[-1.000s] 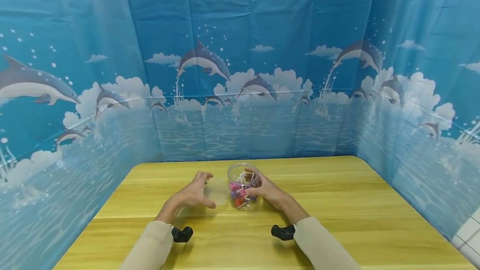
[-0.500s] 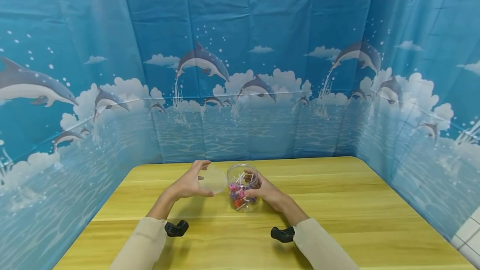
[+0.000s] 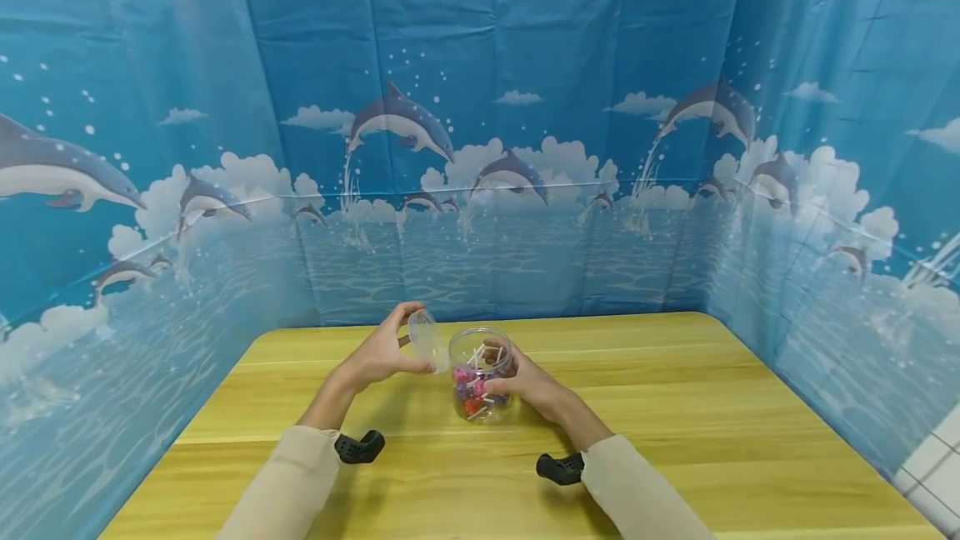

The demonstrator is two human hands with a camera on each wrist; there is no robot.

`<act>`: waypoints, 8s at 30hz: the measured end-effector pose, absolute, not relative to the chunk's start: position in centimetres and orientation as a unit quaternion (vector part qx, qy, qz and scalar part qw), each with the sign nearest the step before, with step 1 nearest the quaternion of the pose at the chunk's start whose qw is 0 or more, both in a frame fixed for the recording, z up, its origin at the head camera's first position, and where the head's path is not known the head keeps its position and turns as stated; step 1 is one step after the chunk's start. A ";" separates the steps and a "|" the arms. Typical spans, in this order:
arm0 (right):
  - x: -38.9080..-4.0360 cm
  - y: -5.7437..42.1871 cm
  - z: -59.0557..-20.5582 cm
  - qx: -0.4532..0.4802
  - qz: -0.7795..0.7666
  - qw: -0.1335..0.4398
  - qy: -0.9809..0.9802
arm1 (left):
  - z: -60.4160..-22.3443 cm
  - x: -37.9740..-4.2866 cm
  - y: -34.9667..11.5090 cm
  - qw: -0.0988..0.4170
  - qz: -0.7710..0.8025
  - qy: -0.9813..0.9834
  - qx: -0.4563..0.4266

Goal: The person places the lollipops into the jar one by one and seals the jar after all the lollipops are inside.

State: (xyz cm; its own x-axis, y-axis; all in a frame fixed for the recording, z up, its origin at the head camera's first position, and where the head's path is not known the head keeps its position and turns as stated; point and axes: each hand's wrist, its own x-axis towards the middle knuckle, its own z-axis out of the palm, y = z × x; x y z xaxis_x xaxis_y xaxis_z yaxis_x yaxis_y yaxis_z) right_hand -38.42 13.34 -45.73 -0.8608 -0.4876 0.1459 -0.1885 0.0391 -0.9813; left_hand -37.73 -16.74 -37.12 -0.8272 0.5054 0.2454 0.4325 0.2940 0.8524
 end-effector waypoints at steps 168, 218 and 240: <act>-37.3 12.8 -45.2 -0.263 -0.623 0.132 0.725 | -41.8 -37.6 -10.1 0.107 0.655 0.703 0.255; -37.2 12.7 -45.3 -0.269 -0.623 0.142 0.721 | -40.4 -35.7 -8.7 0.008 0.563 0.800 0.209; -37.2 13.0 -45.2 -0.268 -0.628 0.143 0.716 | -40.0 -36.5 -9.8 0.082 0.589 0.761 0.259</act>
